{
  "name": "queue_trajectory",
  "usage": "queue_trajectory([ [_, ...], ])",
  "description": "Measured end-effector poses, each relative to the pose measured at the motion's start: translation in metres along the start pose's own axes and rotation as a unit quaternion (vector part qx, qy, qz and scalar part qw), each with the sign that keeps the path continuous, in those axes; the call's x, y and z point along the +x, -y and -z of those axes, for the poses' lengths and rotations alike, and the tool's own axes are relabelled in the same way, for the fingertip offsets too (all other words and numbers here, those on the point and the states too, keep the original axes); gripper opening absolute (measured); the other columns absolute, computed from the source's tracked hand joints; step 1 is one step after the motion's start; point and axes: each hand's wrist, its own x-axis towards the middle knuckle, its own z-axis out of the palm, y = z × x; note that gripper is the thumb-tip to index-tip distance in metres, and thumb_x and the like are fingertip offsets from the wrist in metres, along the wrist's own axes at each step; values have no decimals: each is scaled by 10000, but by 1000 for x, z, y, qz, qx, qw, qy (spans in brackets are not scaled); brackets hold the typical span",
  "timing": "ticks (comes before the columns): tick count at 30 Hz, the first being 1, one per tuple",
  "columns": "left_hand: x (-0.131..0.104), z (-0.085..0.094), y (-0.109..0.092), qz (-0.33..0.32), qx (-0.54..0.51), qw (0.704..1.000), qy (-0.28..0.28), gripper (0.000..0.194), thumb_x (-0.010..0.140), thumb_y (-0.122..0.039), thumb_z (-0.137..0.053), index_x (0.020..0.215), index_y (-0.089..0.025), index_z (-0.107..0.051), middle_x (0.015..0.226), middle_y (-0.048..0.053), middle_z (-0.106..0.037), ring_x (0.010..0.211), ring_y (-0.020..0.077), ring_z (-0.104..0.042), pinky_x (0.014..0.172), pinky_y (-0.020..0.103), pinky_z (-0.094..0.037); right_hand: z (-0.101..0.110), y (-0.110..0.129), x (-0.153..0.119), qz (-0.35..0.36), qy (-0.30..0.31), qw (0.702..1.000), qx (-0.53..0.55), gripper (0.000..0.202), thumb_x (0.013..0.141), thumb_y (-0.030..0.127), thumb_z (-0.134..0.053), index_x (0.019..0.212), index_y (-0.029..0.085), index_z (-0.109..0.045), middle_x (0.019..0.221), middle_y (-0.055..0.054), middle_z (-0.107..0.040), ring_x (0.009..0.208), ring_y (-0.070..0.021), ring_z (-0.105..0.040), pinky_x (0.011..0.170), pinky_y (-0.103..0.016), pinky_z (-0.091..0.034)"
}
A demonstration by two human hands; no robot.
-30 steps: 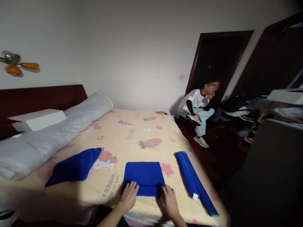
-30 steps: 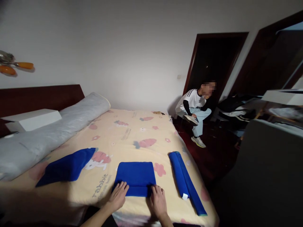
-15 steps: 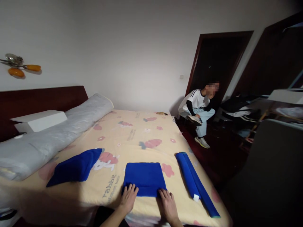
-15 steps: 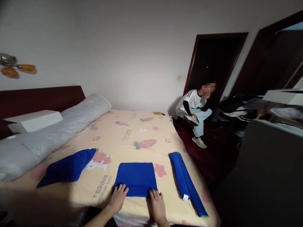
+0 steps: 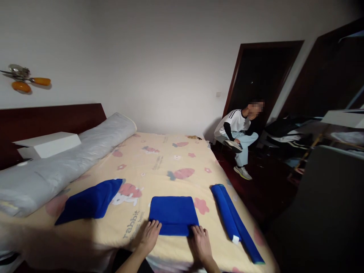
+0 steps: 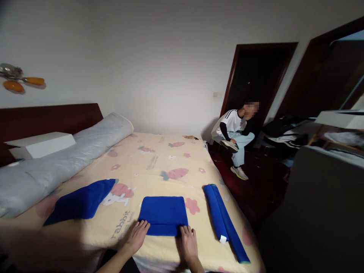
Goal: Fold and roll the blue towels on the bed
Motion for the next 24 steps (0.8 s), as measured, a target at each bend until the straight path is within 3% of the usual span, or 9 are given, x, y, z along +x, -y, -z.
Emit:
queue_trajectory([
  [10,2,5,-2,15,-24,999,18,729,758,44,-282,1434,-195,-416,1472,109,-488,1406,228,-366,1172,459,-269,8,3,4,-11,31,999,-16,417,775,3,-422,1029,224,-668,995,-42,-685,978,-241,-582,895,-376,-332],
  [16,3,7,-7,16,-38,997,58,724,748,-12,-392,1460,-146,-367,1492,167,-447,1416,287,-345,1175,525,-245,14,8,4,-8,44,999,-14,350,746,64,-452,974,204,-678,963,-72,-679,984,-268,-578,951,-424,-324],
  [20,-1,5,-17,-22,-51,996,72,763,725,-67,-470,1474,-125,-333,1538,187,-367,1439,319,-289,1181,532,-227,7,14,-1,-7,55,998,-11,442,731,116,-504,1137,207,-655,1149,-106,-654,1112,-303,-540,1012,-449,-305],
  [24,-4,-6,-32,-91,-58,993,51,768,725,-64,-450,1474,-192,-341,1544,121,-375,1448,276,-270,1199,467,-206,-7,24,-5,31,119,991,47,517,806,179,-483,1308,266,-572,1340,-66,-586,1252,-284,-476,1093,-427,-254],
])
